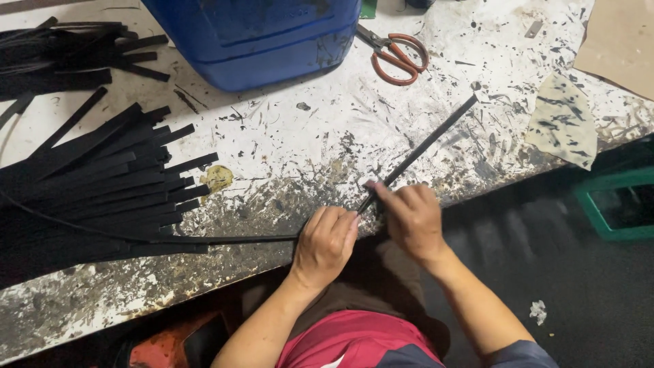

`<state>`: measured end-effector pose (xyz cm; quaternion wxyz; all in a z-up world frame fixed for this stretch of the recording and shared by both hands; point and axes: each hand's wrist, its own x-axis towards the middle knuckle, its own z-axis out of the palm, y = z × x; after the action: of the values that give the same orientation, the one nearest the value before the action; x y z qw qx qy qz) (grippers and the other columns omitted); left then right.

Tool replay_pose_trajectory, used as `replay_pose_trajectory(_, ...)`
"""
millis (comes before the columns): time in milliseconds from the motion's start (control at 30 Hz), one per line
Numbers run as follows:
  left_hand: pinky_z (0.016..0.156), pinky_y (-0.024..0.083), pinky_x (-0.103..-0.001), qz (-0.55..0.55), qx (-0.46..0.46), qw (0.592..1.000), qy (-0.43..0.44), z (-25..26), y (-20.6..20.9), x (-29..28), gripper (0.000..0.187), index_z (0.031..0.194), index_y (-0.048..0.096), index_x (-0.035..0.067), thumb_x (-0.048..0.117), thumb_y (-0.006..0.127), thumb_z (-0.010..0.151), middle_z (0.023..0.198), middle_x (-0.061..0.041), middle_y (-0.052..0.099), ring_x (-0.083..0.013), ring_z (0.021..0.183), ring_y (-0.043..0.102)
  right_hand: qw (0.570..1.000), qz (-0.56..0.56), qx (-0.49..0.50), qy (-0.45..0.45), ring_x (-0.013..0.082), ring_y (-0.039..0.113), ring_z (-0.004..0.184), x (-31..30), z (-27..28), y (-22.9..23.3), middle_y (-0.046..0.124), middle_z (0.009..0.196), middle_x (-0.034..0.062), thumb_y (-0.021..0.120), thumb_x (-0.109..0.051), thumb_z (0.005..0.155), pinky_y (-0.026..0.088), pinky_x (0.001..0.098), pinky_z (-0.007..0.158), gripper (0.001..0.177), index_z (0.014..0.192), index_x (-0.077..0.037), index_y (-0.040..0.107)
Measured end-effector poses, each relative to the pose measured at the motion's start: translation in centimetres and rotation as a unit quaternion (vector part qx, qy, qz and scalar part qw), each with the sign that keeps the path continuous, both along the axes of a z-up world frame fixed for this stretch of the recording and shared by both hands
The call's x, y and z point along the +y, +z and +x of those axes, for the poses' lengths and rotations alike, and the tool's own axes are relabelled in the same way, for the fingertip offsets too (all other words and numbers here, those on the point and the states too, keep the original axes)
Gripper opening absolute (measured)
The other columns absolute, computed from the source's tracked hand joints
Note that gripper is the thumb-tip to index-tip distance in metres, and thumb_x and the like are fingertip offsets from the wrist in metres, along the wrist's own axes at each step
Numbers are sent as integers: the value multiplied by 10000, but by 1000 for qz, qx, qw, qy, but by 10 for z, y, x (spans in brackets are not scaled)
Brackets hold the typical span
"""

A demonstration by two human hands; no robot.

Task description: The person smooths long black rubber strips on a workbench using a small abrasive tool. They hold each strip with the left hand and rub the surface with the right hand, repeating the action across multiple strips.

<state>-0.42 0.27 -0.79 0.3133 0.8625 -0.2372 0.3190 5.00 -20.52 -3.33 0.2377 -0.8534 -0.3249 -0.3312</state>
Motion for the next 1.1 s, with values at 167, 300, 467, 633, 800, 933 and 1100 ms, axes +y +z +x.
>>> replay_pose_trajectory(167,548,513,-334,12,-14,1000,5,2,0,0,43,923,716,5,41,703,942,741,-76,544,-260,634,598,999,20,32,-1,300,561,736,7,-11,28,602,780,72,694,-3,846,500,392,697,329,1152,-78,787)
replay_pose_trajectory(300,544,512,-331,22,-24,999,-1,0,9,1,31,907,718,-6,12,706,929,733,-79,546,-251,624,600,998,14,54,27,330,576,699,32,-25,48,589,737,83,683,-4,841,514,400,672,306,1111,-101,792)
replay_pose_trajectory(467,553,519,-331,20,-27,999,0,0,3,0,36,917,718,2,31,710,936,737,-77,547,-253,630,600,999,0,35,-28,297,558,717,5,-7,33,558,742,57,709,-24,849,496,387,673,286,1108,-110,796)
replay_pose_trajectory(633,548,511,-331,29,-25,999,7,0,1,1,23,902,699,0,1,686,921,735,-80,530,-261,633,594,999,9,43,14,288,555,716,24,-22,27,582,749,59,695,-32,845,503,363,676,302,1108,-142,796)
replay_pose_trajectory(800,536,507,-329,12,-21,1000,-1,-1,-3,-1,12,903,712,1,10,715,911,728,-72,546,-245,614,593,999,2,17,-29,284,539,729,6,-4,34,573,744,57,701,12,849,465,378,683,308,1120,-99,794)
replay_pose_trajectory(933,555,512,-332,29,-30,999,6,0,-4,1,31,888,702,0,-15,683,907,735,-87,537,-265,624,595,999,-13,34,23,289,566,716,20,-20,25,592,752,62,687,-31,839,508,364,678,318,1126,-136,777)
replay_pose_trajectory(1100,556,520,-336,17,-17,1000,4,0,-7,-1,26,923,709,19,42,697,927,749,-72,551,-259,634,600,999,-19,10,-28,268,545,713,-11,10,34,589,741,48,715,-15,863,473,371,665,271,1107,-100,795)
